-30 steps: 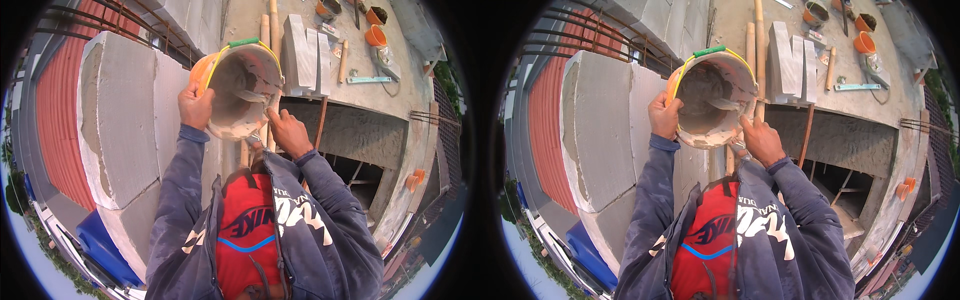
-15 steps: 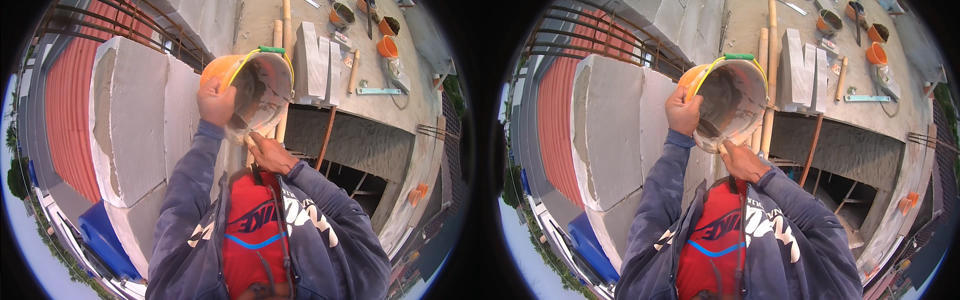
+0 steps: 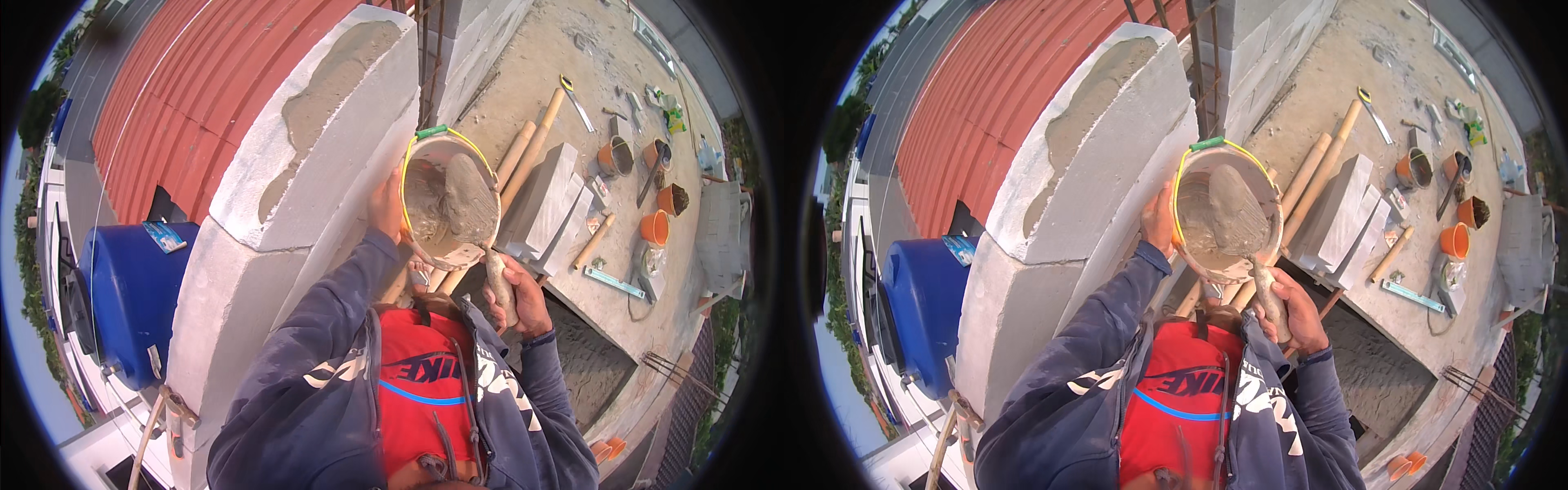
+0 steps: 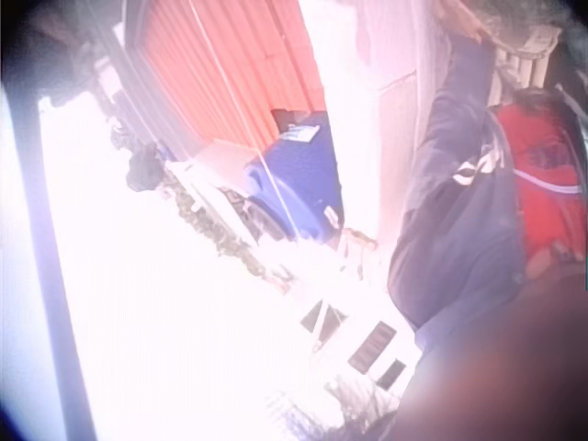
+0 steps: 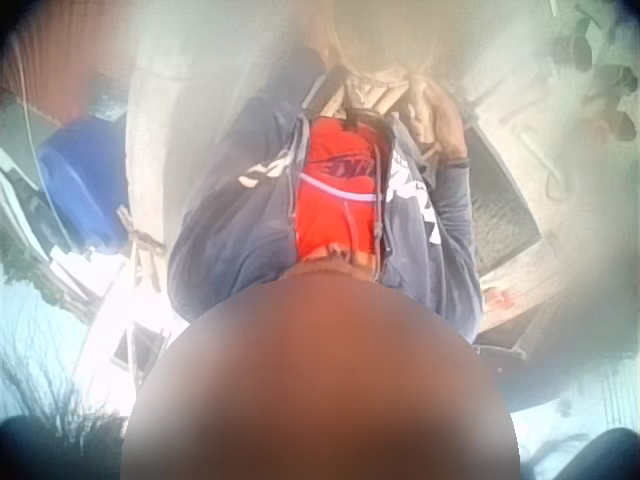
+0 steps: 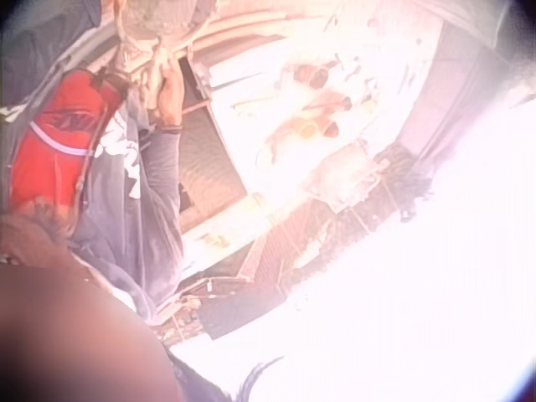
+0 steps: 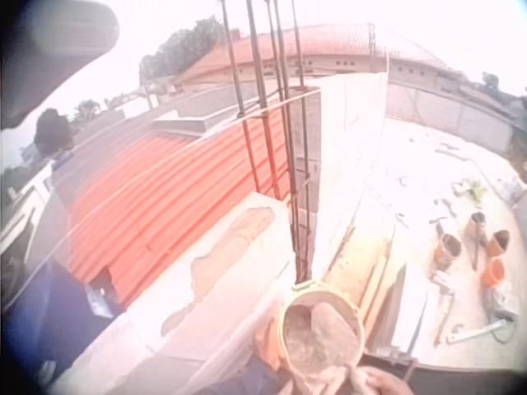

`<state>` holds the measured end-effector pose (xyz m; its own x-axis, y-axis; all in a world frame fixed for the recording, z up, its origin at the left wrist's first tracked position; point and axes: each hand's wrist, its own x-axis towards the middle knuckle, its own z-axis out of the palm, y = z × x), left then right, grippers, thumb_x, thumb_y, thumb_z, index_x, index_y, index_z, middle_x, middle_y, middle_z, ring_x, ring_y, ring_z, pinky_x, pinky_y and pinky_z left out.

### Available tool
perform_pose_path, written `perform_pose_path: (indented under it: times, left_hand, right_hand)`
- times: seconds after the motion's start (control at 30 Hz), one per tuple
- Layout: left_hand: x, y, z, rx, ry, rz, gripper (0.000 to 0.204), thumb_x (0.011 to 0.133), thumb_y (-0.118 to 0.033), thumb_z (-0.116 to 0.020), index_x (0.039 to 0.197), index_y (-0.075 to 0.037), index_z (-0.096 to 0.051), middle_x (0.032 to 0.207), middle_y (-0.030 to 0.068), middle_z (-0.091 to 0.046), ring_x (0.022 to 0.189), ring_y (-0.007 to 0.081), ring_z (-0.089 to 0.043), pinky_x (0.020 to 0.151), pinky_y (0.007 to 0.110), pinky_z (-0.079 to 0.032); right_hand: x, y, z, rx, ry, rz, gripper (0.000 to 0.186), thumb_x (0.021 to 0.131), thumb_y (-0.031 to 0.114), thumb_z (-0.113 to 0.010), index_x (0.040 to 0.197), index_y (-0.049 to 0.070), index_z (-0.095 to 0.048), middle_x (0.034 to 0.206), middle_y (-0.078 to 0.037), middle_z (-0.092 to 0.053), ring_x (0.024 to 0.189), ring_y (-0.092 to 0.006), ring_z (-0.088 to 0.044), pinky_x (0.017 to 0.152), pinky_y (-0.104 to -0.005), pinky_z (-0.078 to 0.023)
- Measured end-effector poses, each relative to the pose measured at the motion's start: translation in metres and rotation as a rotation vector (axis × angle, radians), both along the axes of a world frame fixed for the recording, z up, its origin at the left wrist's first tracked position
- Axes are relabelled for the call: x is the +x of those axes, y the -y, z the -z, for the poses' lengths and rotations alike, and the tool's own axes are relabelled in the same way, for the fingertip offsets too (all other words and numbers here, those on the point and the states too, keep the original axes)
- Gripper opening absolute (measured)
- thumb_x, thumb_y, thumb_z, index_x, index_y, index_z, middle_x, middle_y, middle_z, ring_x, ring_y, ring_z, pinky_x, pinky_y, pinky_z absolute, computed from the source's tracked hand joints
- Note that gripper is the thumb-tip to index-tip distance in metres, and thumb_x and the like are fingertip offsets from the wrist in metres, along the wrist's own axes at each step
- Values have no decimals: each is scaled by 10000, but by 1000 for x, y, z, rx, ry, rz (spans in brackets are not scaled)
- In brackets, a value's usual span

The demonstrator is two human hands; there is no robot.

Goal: The person scoops mortar from a bucket using a trowel and applies it to a wall of concrete blocks. They then lift a concrete block, place it on the mortar, and tap it into position with a hammer. The person repeats this process, adding mortar and placing another block.

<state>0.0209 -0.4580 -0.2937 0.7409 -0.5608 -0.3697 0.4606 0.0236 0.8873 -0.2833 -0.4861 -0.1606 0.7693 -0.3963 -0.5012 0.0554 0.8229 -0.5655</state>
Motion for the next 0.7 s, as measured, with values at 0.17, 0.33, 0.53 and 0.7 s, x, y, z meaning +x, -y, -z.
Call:
perform_pose_path:
  times: [0.17,0.33,0.53,0.7]
  left_hand:
    - [-29,-47,33,436,334,123,523,887,-388,-854,758,-54,-474,668,54,-476,636,172,-473,606,400,-430]
    - [-34,-94,53,489,369,135,347,868,-270,-824,857,-31,-573,709,129,-566,657,242,-585,644,450,-487]
    - [-46,-121,83,478,282,95,289,831,-267,-767,853,-26,-610,706,148,-616,669,272,-642,652,450,-496]
    - [-46,-142,99,546,252,78,276,829,-262,-756,869,-25,-619,751,197,-645,721,331,-683,688,474,-513]
  right_hand:
    - [79,31,-89,-555,16,-254,508,1072,295,-566,1480,-8,-536,801,-78,-623,508,-145,-544,465,-292,-442]
    - [182,56,-133,-1761,40,-376,500,982,163,-710,1454,23,-617,850,-72,-652,582,-208,-609,562,-342,-489]
    - [232,76,-111,-2622,98,-258,671,835,160,-825,1484,177,-652,936,-44,-598,748,-224,-661,646,-368,-547]
    - [222,58,-115,-2500,314,-384,677,819,134,-833,1473,151,-658,999,-83,-654,744,-236,-665,645,-364,-550]
